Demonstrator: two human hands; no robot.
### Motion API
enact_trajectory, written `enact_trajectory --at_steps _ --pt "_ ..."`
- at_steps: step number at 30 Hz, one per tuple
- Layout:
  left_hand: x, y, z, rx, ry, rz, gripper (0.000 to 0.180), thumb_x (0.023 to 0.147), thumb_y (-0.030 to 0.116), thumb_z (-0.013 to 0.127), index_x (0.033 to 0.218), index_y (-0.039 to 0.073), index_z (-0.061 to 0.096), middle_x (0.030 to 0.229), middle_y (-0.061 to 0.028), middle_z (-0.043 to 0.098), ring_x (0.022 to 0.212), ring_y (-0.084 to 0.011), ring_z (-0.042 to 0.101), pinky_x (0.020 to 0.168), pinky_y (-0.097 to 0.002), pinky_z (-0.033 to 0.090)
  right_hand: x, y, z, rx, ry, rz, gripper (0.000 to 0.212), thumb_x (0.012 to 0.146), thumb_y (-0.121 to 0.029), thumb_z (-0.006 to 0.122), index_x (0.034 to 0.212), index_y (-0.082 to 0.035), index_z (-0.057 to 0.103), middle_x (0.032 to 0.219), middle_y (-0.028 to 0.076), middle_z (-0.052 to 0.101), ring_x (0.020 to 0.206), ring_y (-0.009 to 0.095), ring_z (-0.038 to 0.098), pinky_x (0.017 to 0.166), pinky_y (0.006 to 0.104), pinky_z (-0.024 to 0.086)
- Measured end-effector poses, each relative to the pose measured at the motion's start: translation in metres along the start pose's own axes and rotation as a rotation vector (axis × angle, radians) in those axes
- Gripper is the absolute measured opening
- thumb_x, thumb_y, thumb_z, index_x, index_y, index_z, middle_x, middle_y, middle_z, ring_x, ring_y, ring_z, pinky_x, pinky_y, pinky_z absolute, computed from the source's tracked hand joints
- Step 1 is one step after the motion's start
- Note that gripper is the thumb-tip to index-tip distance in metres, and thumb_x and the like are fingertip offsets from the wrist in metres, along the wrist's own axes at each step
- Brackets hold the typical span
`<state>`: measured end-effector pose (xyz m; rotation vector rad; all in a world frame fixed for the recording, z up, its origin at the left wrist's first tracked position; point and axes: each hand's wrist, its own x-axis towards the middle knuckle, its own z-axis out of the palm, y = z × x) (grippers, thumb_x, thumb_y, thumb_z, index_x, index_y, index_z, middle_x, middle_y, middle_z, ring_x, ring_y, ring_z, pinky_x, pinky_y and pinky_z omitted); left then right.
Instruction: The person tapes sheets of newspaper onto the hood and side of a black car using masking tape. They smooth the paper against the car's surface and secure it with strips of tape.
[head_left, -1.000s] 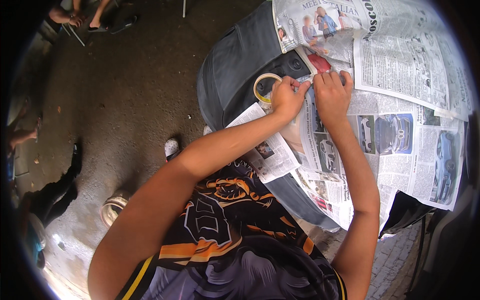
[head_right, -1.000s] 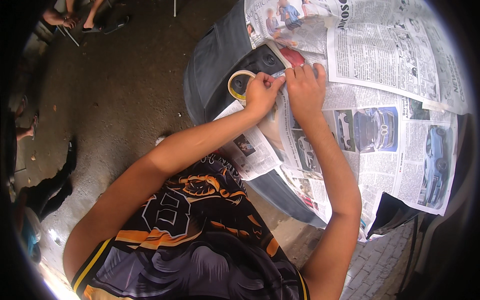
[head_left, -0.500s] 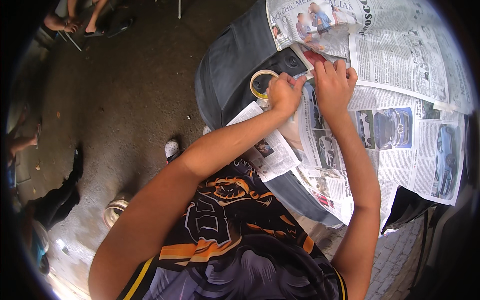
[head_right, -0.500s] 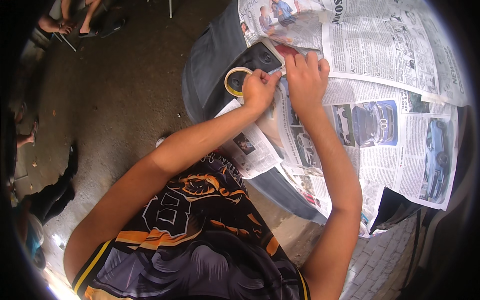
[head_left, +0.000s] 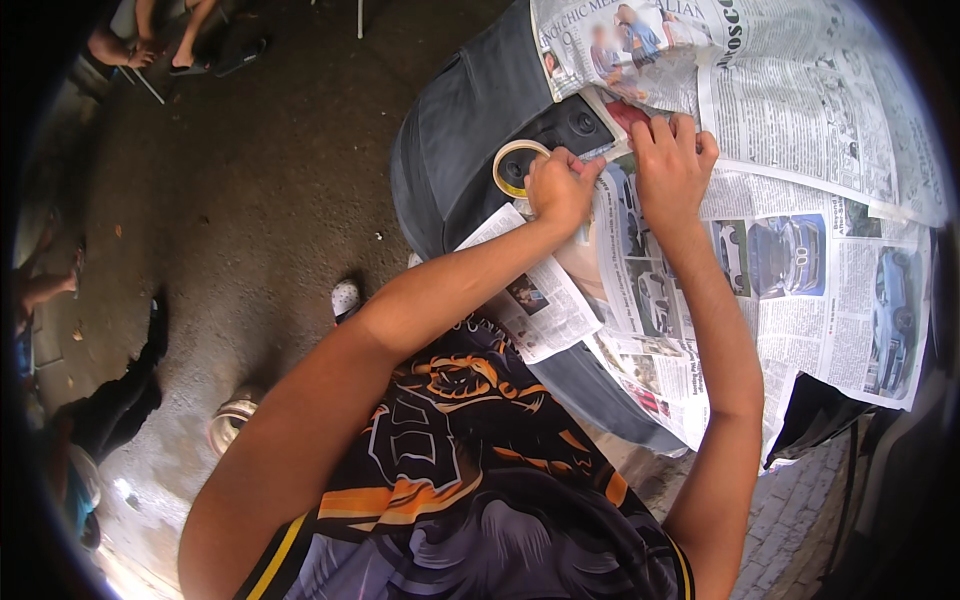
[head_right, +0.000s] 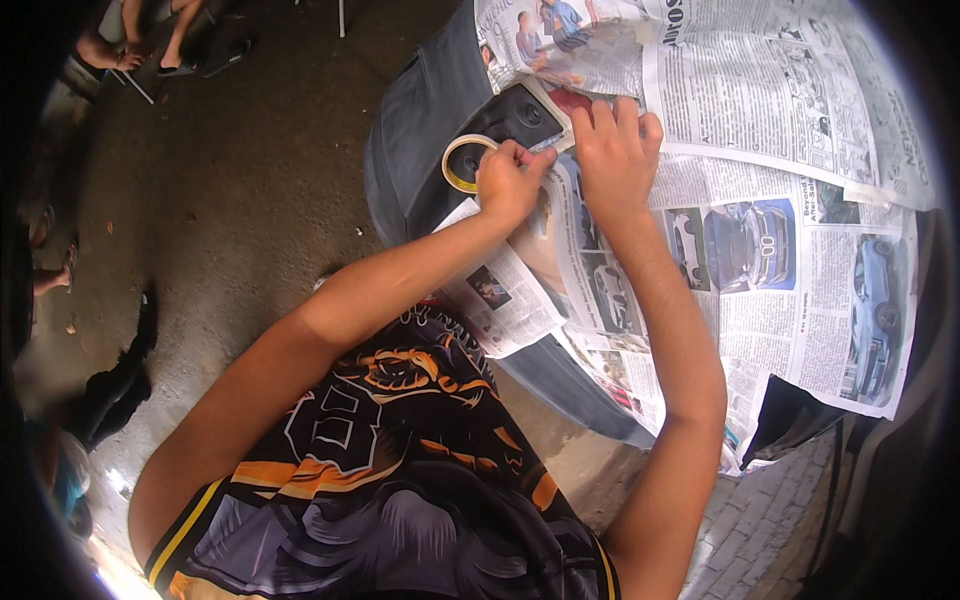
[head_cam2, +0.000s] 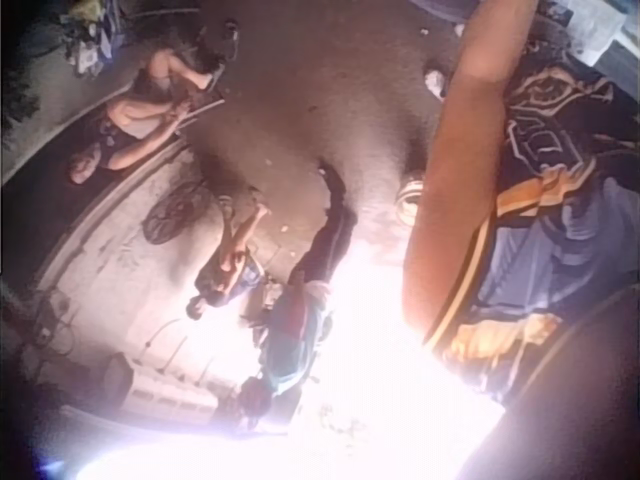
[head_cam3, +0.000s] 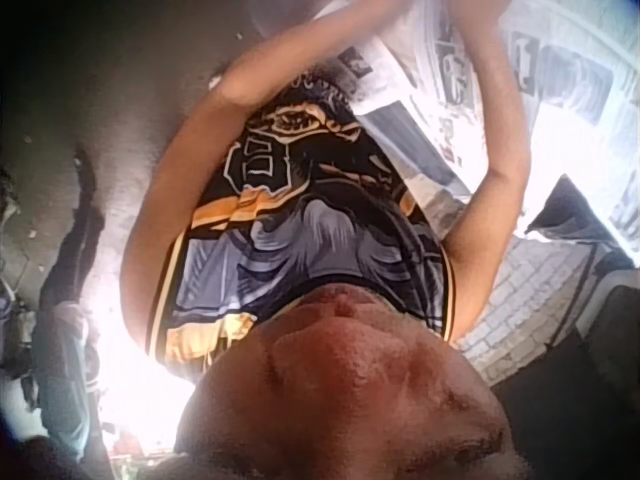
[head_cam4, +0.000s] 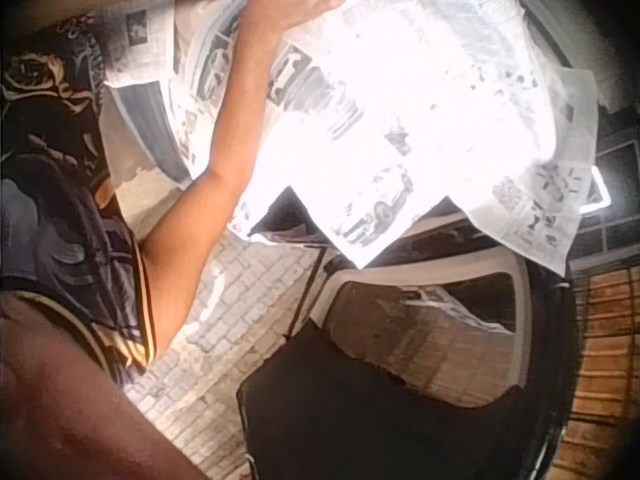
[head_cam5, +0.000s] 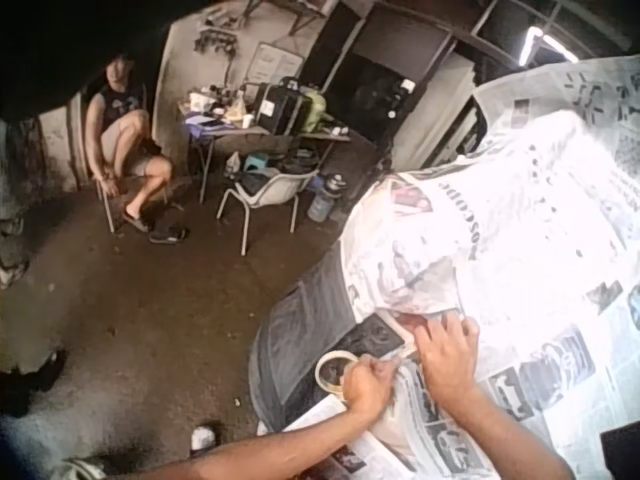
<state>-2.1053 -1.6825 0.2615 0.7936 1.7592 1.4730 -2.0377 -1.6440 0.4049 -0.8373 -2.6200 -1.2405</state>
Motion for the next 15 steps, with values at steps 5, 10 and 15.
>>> enact_trajectory --at_steps 5,10,15 --pt "0.0 -0.021 -0.007 -0.098 -0.086 0.008 0.034 0.085 0.033 0.082 0.087 0.002 0.067 0.083 -0.012 0.064 0.078 -0.0251 0.063 0.073 -0.0391 0.051 -0.002 -0.004 -0.011 0.047 -0.053 -0.003 0.015 0.081 -0.014 0.065 0.096 -0.015 0.067 0.096 0.0 0.062 0.107 0.021 0.058 0.095 0.0427 0.034" --pt "-0.018 -0.029 -0.084 -0.617 -0.629 -0.032 0.078 0.09 -0.002 0.062 0.16 0.01 0.029 0.098 -0.0086 0.063 0.075 -0.0154 0.056 0.07 -0.0307 0.048 -0.023 -0.03 -0.042 0.495 -0.068 0.09 0.022 0.085 -0.012 0.069 0.107 -0.012 0.071 0.1 0.003 0.064 0.108 0.023 0.059 0.092 0.043 0.038" --pt "-0.026 -0.027 -0.146 -0.832 -0.965 -0.135 0.105 0.087 -0.016 0.047 0.167 0.021 -0.01 0.107 -0.0149 0.063 0.075 -0.0149 0.053 0.07 -0.0301 0.048 -0.056 -0.081 -0.05 0.986 -0.1 0.361 0.02 0.087 -0.011 0.075 0.106 -0.007 0.072 0.099 0.005 0.067 0.098 0.028 0.062 0.083 0.0413 0.046"
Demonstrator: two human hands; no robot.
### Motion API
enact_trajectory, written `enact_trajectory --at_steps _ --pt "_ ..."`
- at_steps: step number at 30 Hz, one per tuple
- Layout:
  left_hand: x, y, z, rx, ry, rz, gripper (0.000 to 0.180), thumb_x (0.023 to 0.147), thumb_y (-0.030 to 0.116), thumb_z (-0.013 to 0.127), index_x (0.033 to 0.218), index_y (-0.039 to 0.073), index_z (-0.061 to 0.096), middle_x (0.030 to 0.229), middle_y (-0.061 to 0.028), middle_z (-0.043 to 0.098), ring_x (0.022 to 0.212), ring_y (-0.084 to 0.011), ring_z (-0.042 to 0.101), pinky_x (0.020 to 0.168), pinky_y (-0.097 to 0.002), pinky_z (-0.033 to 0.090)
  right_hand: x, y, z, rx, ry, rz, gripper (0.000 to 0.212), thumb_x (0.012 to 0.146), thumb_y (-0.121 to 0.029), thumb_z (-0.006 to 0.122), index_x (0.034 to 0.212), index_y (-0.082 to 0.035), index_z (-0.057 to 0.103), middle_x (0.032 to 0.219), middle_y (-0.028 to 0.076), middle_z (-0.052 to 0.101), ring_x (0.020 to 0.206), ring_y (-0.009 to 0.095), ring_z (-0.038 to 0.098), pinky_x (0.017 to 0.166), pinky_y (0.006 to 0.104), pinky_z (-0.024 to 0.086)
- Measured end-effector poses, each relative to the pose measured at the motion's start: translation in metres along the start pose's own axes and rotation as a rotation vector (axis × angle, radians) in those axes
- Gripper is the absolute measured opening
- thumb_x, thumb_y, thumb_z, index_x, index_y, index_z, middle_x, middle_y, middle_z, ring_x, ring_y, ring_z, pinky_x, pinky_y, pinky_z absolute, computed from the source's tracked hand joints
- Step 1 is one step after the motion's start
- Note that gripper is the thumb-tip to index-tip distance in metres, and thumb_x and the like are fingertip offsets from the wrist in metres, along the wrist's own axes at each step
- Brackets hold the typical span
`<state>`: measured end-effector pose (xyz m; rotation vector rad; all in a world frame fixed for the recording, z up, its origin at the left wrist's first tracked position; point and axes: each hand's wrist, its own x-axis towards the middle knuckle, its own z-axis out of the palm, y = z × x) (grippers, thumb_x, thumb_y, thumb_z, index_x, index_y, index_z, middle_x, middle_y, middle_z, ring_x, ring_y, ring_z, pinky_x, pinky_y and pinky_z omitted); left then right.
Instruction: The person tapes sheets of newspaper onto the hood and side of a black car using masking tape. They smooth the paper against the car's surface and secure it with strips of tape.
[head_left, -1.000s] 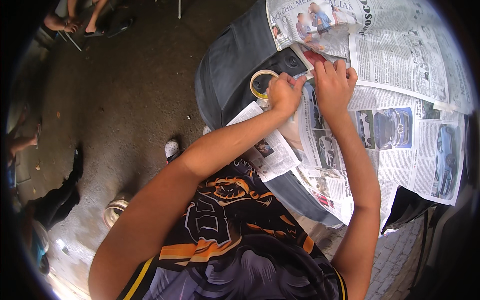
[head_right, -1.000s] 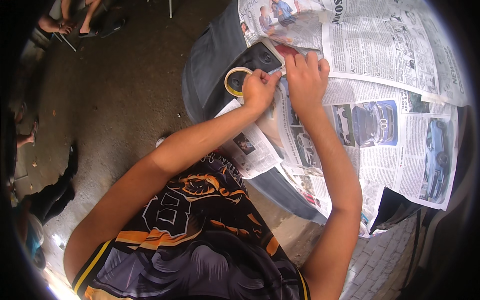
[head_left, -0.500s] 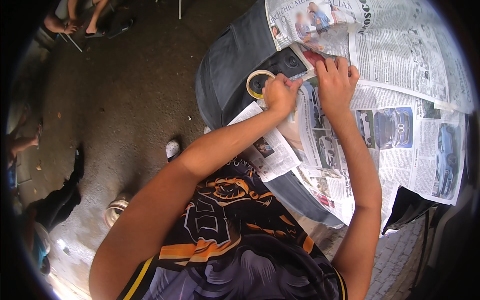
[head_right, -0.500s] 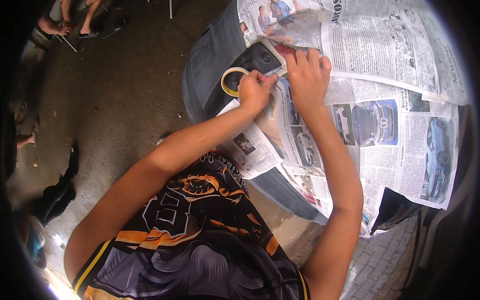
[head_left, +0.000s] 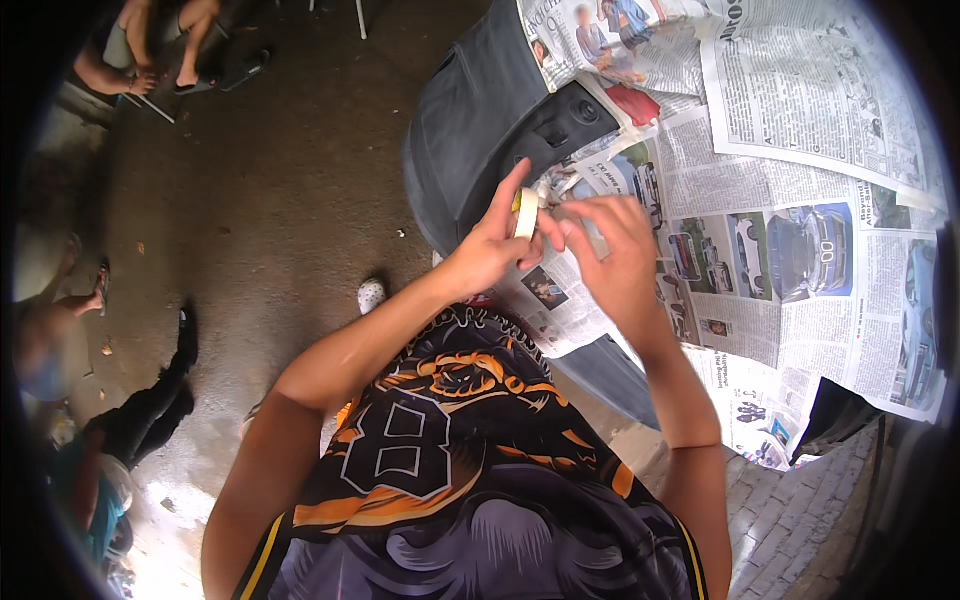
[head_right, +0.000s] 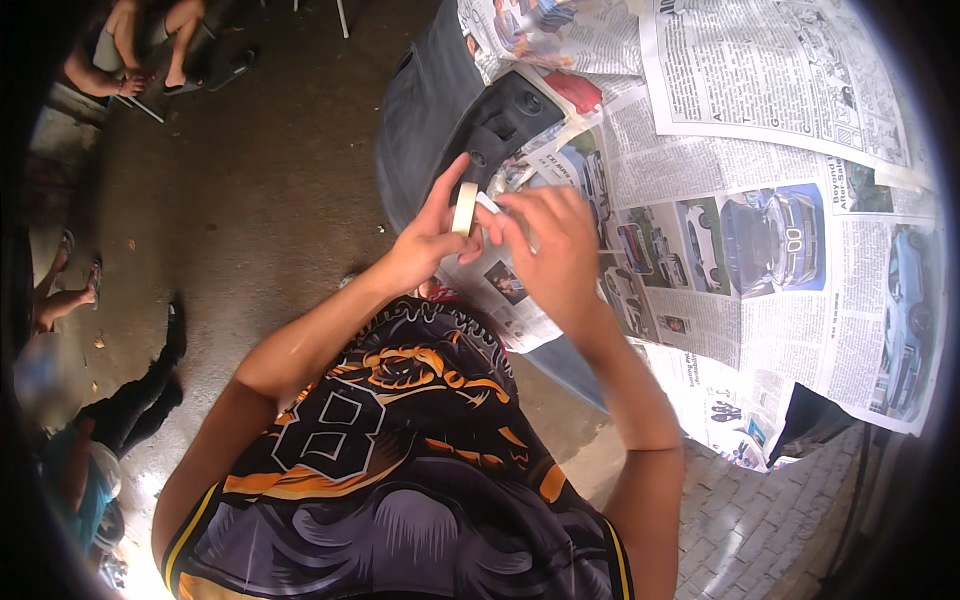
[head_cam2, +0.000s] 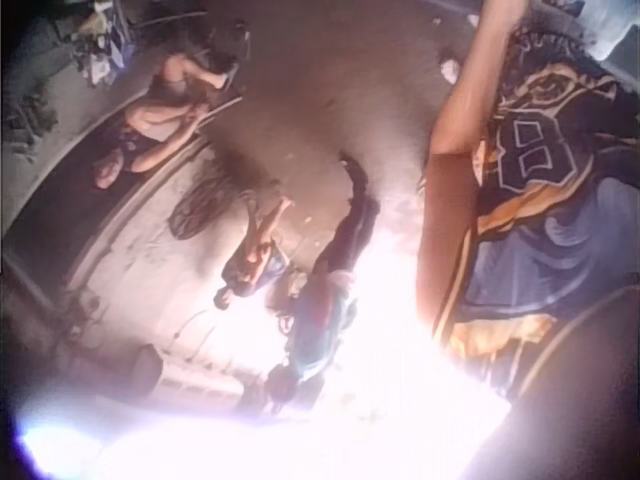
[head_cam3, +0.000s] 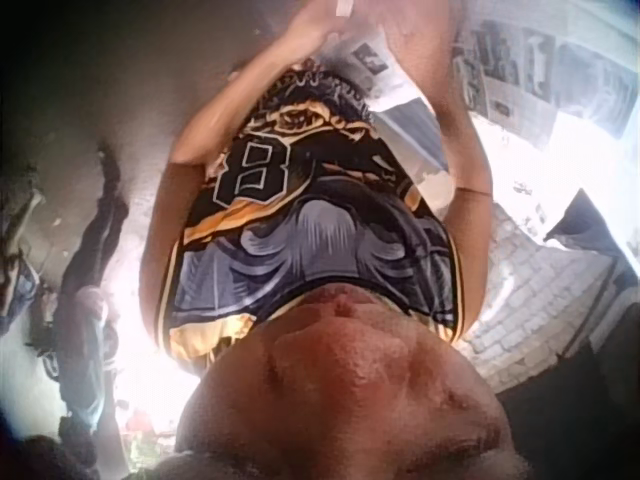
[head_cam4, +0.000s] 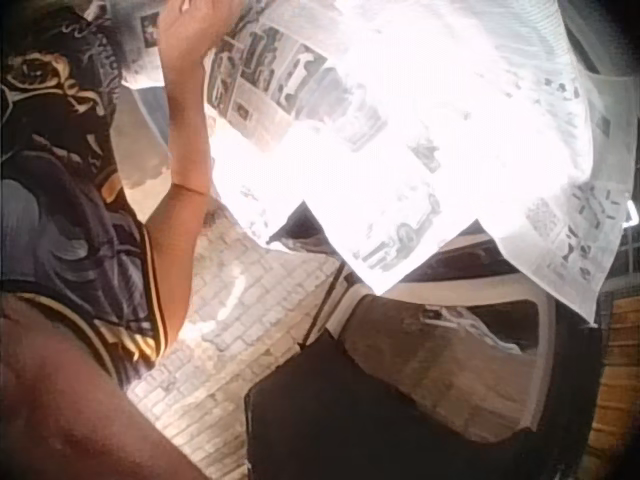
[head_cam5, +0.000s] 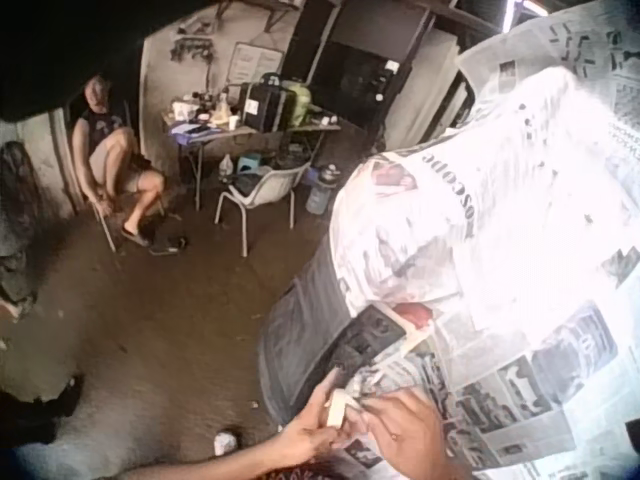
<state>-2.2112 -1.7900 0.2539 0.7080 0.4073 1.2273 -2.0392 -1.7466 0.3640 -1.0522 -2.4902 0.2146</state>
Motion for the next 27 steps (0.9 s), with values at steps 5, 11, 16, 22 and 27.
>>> enact_trajectory --at_steps 5,11,16,22,27 --pt "-0.014 0.001 0.001 0.398 -0.011 0.027 0.1 0.088 -0.013 0.048 0.166 0.014 -0.009 0.119 -0.0208 0.061 0.089 -0.028 0.064 0.081 -0.0425 0.052 -0.013 -0.025 0.028 0.262 0.105 0.133 0.023 0.083 -0.009 0.08 0.104 -0.005 0.074 0.098 0.007 0.068 0.088 0.029 0.063 0.077 0.0394 0.051" --pt "-0.02 0.007 0.011 0.891 -0.042 -0.037 0.098 0.089 -0.01 0.052 0.165 0.006 -0.008 0.105 -0.0295 0.065 0.095 -0.0421 0.07 0.084 -0.0468 0.053 -0.036 -0.03 0.042 0.309 0.156 0.269 0.019 0.081 -0.003 0.08 0.1 -0.004 0.075 0.094 0.008 0.069 0.083 0.028 0.066 0.071 0.0379 0.053" --pt "-0.027 0.011 0.019 1.052 -0.103 -0.145 0.106 0.077 -0.014 0.05 0.165 0.006 -0.006 0.102 -0.028 0.068 0.094 -0.0449 0.069 0.083 -0.0474 0.054 -0.056 -0.029 0.047 0.511 0.132 0.444 0.018 0.082 0.0 0.078 0.099 0.0 0.074 0.093 0.01 0.07 0.083 0.03 0.068 0.073 0.0372 0.053" --pt "-0.03 0.0 0.012 1.103 -0.123 -0.112 0.1 0.084 -0.005 0.055 0.163 0.002 -0.006 0.094 -0.0311 0.069 0.089 -0.0482 0.069 0.08 -0.0545 0.052 -0.068 -0.026 0.063 0.468 0.124 0.386 0.015 0.087 0.004 0.075 0.102 0.004 0.071 0.092 0.01 0.069 0.083 0.018 0.069 0.072 0.0309 0.054" --pt "-0.031 -0.011 0.002 1.09 -0.099 -0.132 0.101 0.084 -0.003 0.056 0.163 0.001 -0.006 0.096 -0.0321 0.068 0.088 -0.0478 0.069 0.08 -0.0548 0.052 -0.069 -0.033 0.07 0.57 0.21 0.476 0.02 0.086 0.002 0.076 0.106 0.001 0.072 0.097 0.013 0.068 0.08 0.022 0.069 0.066 0.0327 0.053"
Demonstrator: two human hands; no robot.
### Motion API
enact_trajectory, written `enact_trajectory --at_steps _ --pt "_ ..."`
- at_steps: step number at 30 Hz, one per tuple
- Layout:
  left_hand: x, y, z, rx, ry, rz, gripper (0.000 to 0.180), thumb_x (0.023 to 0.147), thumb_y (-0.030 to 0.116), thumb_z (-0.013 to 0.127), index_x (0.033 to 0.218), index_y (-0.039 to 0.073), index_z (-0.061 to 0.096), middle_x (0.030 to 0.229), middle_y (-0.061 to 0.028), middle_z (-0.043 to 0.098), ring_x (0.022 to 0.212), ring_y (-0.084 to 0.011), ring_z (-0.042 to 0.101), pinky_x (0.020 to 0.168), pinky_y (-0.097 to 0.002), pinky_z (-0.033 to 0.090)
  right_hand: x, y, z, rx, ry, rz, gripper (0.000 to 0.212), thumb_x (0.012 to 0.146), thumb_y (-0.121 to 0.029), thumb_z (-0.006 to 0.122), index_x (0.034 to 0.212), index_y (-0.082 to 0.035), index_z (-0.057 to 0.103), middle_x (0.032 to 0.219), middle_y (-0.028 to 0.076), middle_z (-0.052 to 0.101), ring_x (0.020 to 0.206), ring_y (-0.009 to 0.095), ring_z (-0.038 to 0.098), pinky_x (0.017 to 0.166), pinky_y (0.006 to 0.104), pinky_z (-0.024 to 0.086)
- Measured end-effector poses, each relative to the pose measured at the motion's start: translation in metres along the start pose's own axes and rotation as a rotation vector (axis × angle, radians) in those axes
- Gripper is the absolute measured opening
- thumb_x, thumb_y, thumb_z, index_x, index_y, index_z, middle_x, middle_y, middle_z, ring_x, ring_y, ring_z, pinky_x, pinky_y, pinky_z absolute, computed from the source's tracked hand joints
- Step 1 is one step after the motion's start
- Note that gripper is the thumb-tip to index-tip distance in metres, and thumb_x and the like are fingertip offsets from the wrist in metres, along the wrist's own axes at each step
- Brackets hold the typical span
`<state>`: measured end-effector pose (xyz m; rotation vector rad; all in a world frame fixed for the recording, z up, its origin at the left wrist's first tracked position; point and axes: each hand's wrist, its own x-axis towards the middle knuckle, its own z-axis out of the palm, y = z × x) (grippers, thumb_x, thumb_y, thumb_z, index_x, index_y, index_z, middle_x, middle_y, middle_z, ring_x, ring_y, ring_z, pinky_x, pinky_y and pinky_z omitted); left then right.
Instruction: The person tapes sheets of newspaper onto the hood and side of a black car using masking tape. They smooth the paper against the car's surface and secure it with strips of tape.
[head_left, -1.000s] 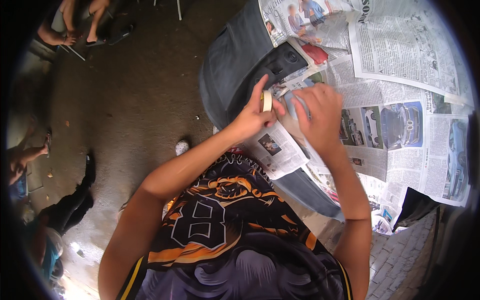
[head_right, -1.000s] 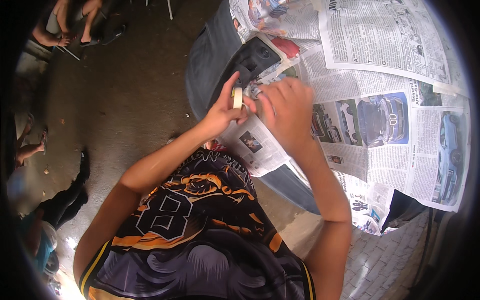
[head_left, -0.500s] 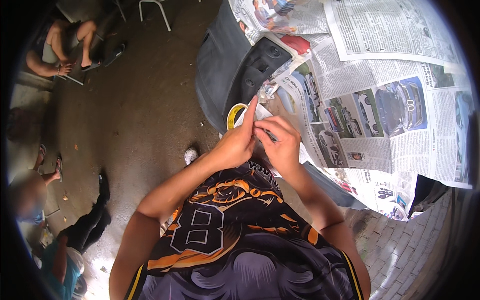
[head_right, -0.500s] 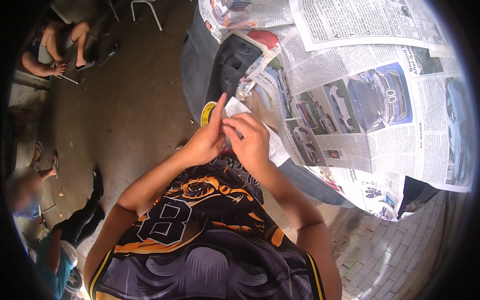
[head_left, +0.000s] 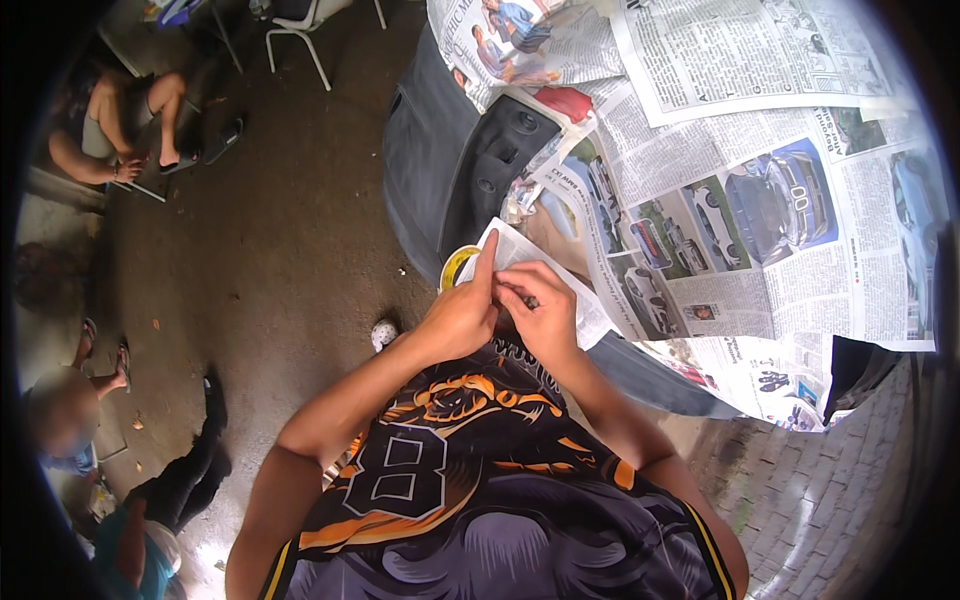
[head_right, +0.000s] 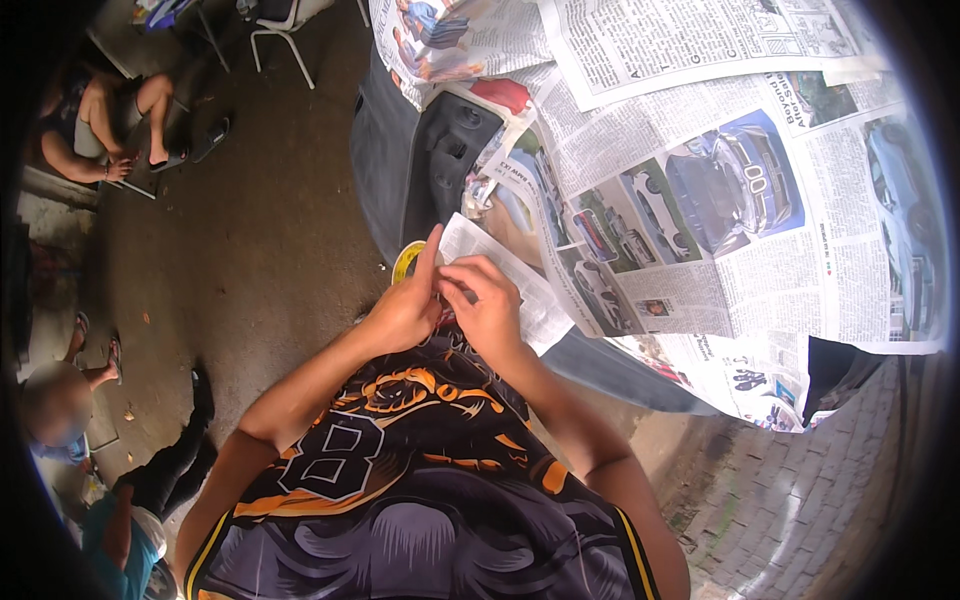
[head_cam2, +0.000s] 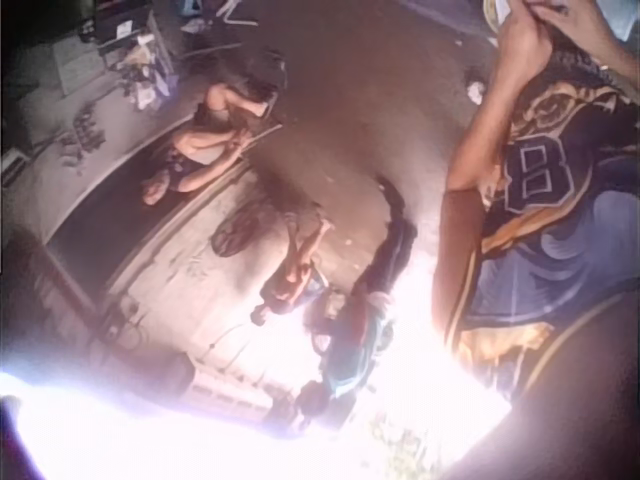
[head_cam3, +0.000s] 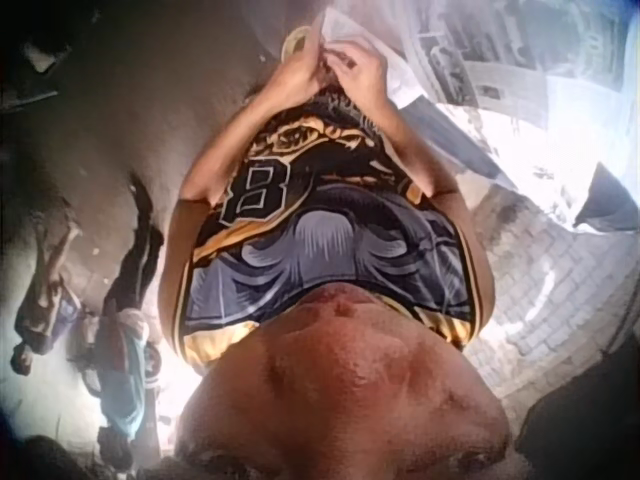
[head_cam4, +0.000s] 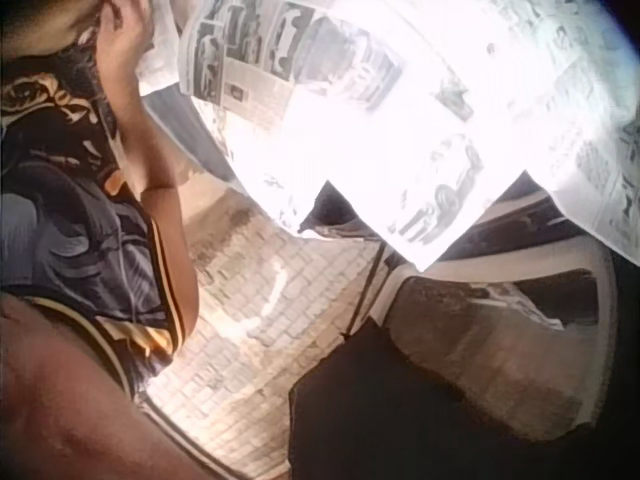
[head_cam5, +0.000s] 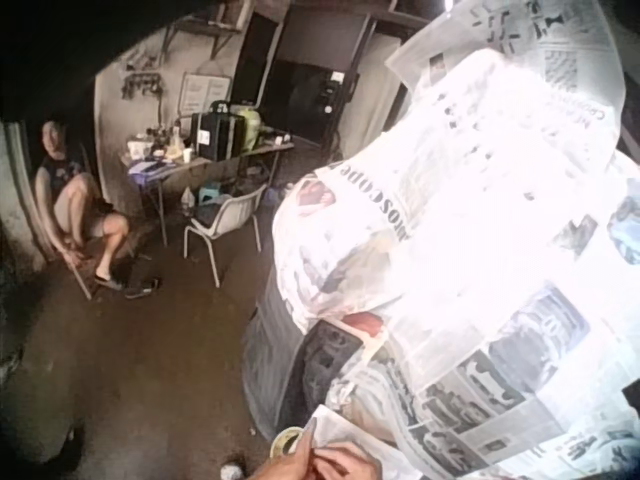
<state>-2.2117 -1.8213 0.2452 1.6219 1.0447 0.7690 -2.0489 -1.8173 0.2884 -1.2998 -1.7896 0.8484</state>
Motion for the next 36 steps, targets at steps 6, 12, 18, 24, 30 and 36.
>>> enact_trajectory --at_steps 6,12,18,24,30,36 --pt "0.003 0.038 -0.03 0.136 -0.246 -0.144 0.102 0.081 -0.008 0.054 0.164 0.0 -0.006 0.107 -0.031 0.067 0.098 -0.0419 0.068 0.087 -0.0466 0.052 0.006 0.002 -0.006 -0.247 -0.095 -0.296 0.017 0.088 0.006 0.069 0.102 0.002 0.061 0.096 0.015 0.062 0.07 0.027 0.064 0.064 0.0342 0.051" --pt "0.012 0.027 -0.044 -0.251 -0.176 -0.039 0.101 0.083 -0.011 0.053 0.166 0.003 -0.003 0.142 -0.0253 0.05 0.124 -0.0279 0.056 0.104 -0.0326 0.043 0.006 -0.007 -0.01 0.078 -0.01 -0.17 0.014 0.095 -0.001 0.07 0.105 0.001 0.062 0.103 0.011 0.06 0.071 0.02 0.066 0.065 0.0321 0.053" --pt "0.013 0.033 -0.051 -0.439 -0.239 -0.089 0.097 0.089 -0.008 0.053 0.167 0.005 -0.002 0.127 -0.0179 0.057 0.107 -0.0188 0.058 0.093 -0.0298 0.047 0.017 -0.009 -0.012 -0.151 -0.018 -0.295 0.03 0.087 -0.005 0.079 0.115 -0.002 0.068 0.104 0.009 0.068 0.088 0.025 0.068 0.076 0.0354 0.054" --pt "0.001 0.041 -0.04 -0.178 0.028 0.246 0.08 0.098 0.009 0.058 0.164 0.002 0.013 0.093 -0.0203 0.07 0.082 -0.0296 0.07 0.075 -0.0383 0.055 0.039 -0.015 -0.022 -0.134 0.147 -0.14 0.01 0.099 -0.01 0.066 0.1 0.0 0.066 0.097 0.013 0.072 0.085 0.029 0.07 0.076 0.0381 0.054" --pt "-0.006 0.03 -0.057 0.013 0.138 -0.084 0.052 0.107 0.015 0.049 0.157 0.012 0.038 0.074 -0.0145 0.066 0.063 -0.0292 0.069 0.064 -0.0386 0.053 0.029 -0.024 -0.014 -0.099 0.094 -0.122 0.009 0.1 -0.009 0.065 0.102 0.0 0.062 0.095 0.014 0.071 0.083 0.03 0.071 0.074 0.0383 0.054" --pt "0.003 -0.007 -0.036 -0.427 0.519 -0.107 0.039 0.107 0.014 0.043 0.145 0.013 0.051 0.074 0.0019 0.056 0.063 -0.0078 0.05 0.057 -0.0257 0.043 0.025 -0.019 -0.006 -0.078 0.381 -0.326 0.01 0.102 -0.005 0.06 0.109 0.001 0.056 0.105 0.017 0.066 0.094 0.028 0.067 0.082 0.0384 0.054"
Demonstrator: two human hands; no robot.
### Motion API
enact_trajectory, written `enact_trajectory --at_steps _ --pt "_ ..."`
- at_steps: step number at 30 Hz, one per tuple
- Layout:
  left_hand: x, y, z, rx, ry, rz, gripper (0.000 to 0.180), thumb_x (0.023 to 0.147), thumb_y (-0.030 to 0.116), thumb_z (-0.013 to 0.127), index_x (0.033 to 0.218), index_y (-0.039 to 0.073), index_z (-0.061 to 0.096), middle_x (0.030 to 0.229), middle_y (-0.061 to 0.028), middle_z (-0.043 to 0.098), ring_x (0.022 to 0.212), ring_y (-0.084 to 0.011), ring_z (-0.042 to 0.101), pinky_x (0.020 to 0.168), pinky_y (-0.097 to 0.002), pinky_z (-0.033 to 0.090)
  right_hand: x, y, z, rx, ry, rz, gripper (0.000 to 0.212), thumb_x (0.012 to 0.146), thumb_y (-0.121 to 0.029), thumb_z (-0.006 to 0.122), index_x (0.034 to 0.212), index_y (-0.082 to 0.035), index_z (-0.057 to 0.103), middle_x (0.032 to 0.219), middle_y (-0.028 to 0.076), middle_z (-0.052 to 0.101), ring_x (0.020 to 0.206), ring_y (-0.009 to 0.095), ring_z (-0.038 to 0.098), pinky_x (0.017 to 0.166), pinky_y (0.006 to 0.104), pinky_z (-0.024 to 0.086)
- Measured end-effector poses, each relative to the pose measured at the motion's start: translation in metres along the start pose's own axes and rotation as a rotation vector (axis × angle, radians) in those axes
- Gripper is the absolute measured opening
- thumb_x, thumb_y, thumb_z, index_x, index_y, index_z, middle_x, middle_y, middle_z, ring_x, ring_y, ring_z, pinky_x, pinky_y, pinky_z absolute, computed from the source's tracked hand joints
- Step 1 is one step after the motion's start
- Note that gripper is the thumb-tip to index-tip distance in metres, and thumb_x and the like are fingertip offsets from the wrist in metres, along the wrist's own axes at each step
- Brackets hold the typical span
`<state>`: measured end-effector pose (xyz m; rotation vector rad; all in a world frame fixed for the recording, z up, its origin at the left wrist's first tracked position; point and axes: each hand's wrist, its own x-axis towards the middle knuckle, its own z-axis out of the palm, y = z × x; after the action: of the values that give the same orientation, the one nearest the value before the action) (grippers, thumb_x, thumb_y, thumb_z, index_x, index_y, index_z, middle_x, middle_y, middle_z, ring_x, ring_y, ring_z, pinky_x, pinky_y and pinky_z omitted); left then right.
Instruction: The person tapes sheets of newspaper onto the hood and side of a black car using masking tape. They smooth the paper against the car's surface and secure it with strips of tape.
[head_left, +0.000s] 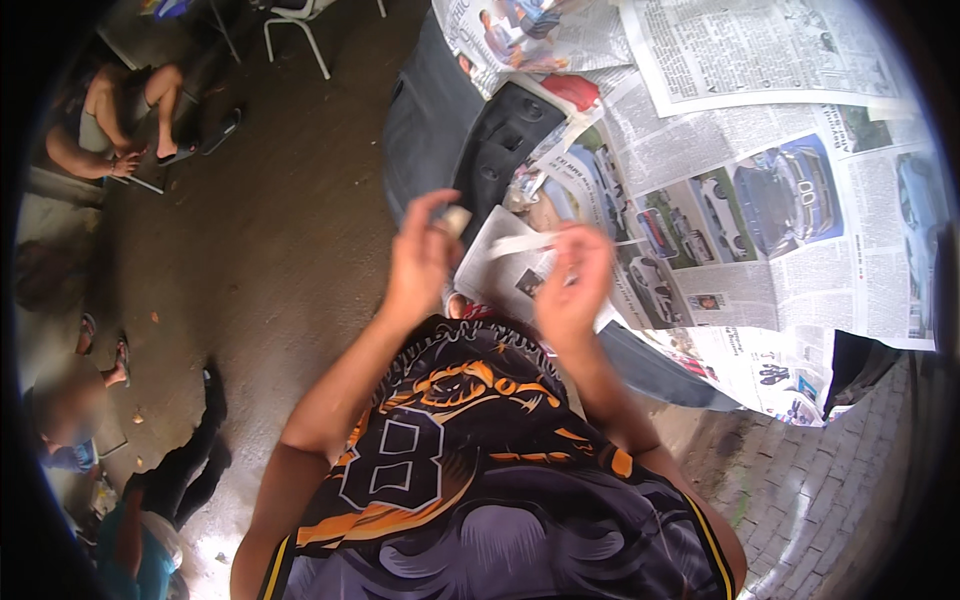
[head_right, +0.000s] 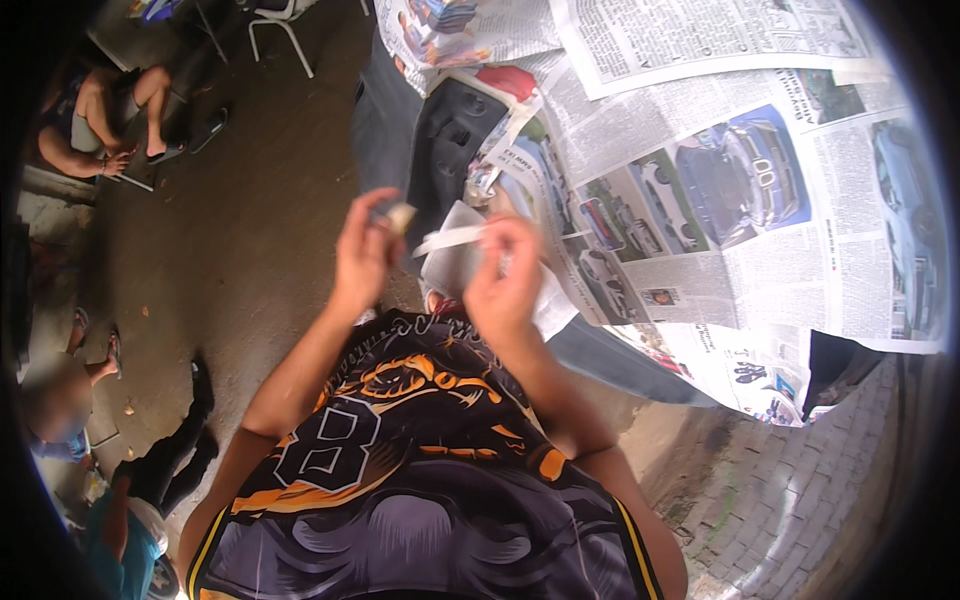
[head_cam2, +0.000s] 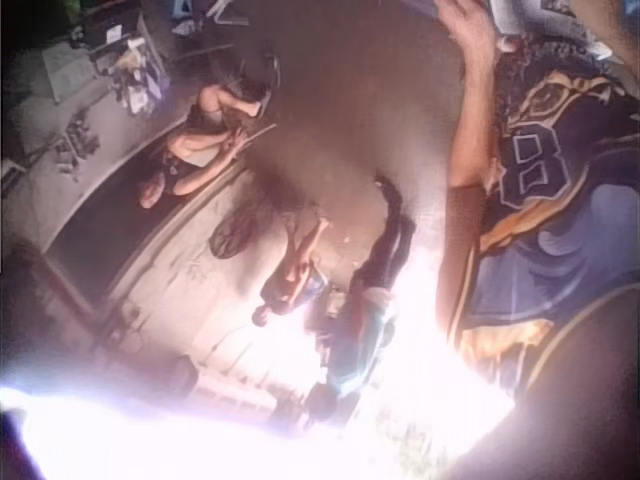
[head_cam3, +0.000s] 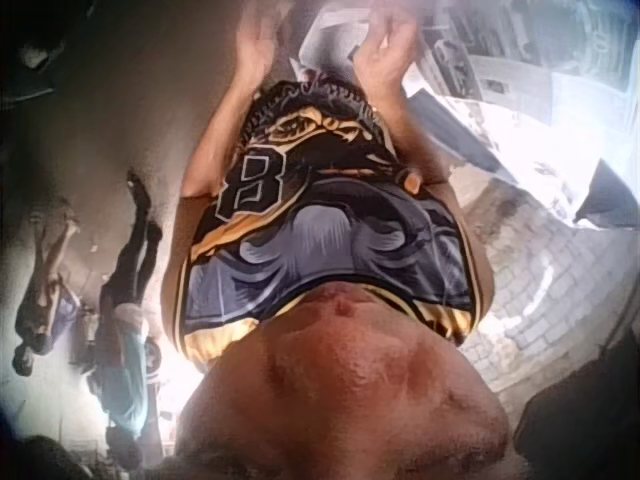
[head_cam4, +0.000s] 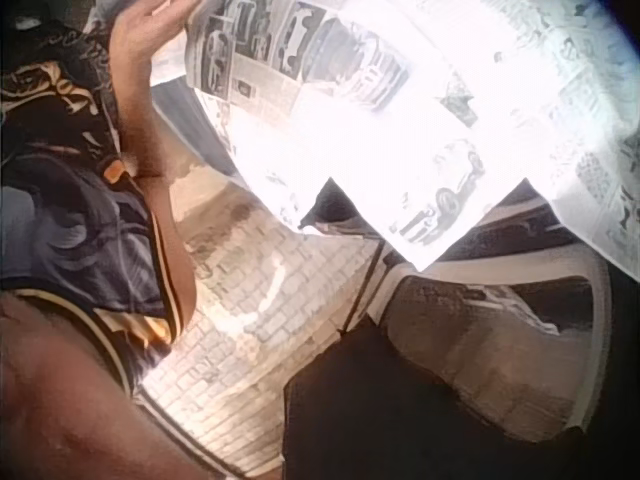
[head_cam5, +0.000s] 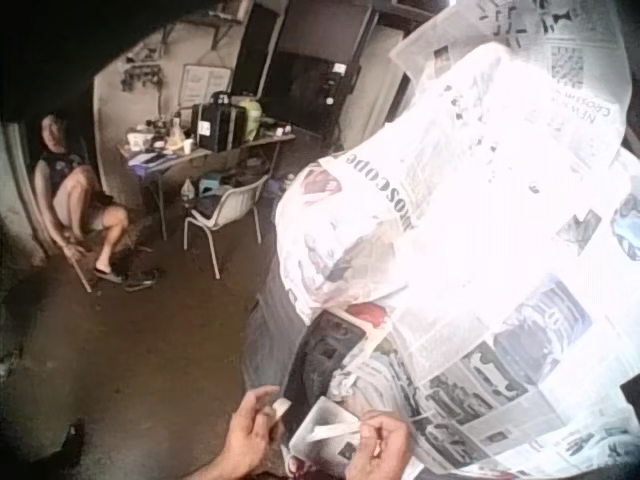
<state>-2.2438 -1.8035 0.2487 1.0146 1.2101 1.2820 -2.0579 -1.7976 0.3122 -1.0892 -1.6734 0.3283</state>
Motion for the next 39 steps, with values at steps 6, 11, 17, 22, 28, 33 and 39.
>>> enact_trajectory --at_steps 6,11,17,22,28,33,39 --pt "0.023 0.021 -0.007 0.162 -0.193 0.015 0.042 0.108 0.033 0.054 0.143 0.011 0.058 0.083 0.0003 0.062 0.065 -0.0049 0.051 0.055 -0.0243 0.041 0.1 -0.047 -0.077 -0.307 -0.231 0.211 0.009 0.101 -0.008 0.063 0.105 0.0 0.063 0.099 0.012 0.068 0.095 0.018 0.068 0.082 0.0314 0.054" --pt "0.044 0.108 0.037 -0.222 -0.422 -0.034 0.036 0.104 0.031 0.065 0.13 0.005 0.066 0.072 0.0023 0.064 0.063 -0.0037 0.06 0.054 -0.023 0.042 0.133 -0.059 -0.066 -0.344 -0.446 -0.031 0.011 0.095 -0.01 0.069 0.099 -0.001 0.064 0.092 0.014 0.067 0.087 0.034 0.066 0.08 0.04 0.052" --pt "0.055 0.12 0.061 -0.338 -0.51 -0.051 0.022 0.105 0.029 0.065 0.106 0.007 0.07 0.066 0.0078 0.056 0.053 -0.001 0.056 0.043 -0.0188 0.032 0.163 -0.067 -0.07 -0.437 -0.508 -0.077 0.012 0.096 -0.012 0.068 0.1 -0.001 0.065 0.094 0.015 0.069 0.089 0.033 0.066 0.082 0.0397 0.052" --pt "0.059 0.112 0.064 -0.335 -0.474 -0.147 0.024 0.106 0.03 0.062 0.103 0.008 0.071 0.066 0.006 0.057 0.051 -0.0018 0.055 0.042 -0.0188 0.032 0.19 -0.072 -0.069 -0.527 -0.408 -0.338 0.019 0.096 -0.009 0.066 0.114 -0.006 0.069 0.104 0.014 0.072 0.101 0.032 0.067 0.089 0.0413 0.05" --pt "0.069 0.098 0.076 -0.39 -0.495 -0.083 0.026 0.108 0.031 0.059 0.107 0.008 0.071 0.066 0.0045 0.059 0.048 -0.0025 0.052 0.042 -0.0193 0.031 0.243 -0.052 -0.06 -0.938 -0.546 -0.835 0.036 0.089 0.0 0.064 0.124 -0.01 0.069 0.104 0.01 0.076 0.125 0.027 0.059 0.107 0.0433 0.038" --pt "0.088 0.118 0.079 -0.413 -0.445 0.001 0.029 0.108 0.031 0.058 0.11 0.005 0.071 0.059 0.0016 0.058 0.042 -0.0026 0.046 0.039 -0.022 0.027 0.251 -0.042 -0.064 -1.009 -0.599 -0.852 0.036 0.086 -0.001 0.067 0.121 -0.008 0.07 0.103 0.009 0.076 0.126 0.027 0.058 0.108 0.0437 0.037" --pt "0.117 0.141 0.098 -0.403 -0.358 0.0 0.027 0.106 0.027 0.061 0.099 0.002 0.071 0.061 0.0021 0.057 0.046 -0.0035 0.051 0.04 -0.0223 0.03 0.25 -0.042 -0.062 -1.017 -0.6 -0.85 0.04 0.084 -0.002 0.07 0.123 -0.009 0.068 0.104 0.008 0.076 0.124 0.027 0.058 0.107 0.0447 0.038"
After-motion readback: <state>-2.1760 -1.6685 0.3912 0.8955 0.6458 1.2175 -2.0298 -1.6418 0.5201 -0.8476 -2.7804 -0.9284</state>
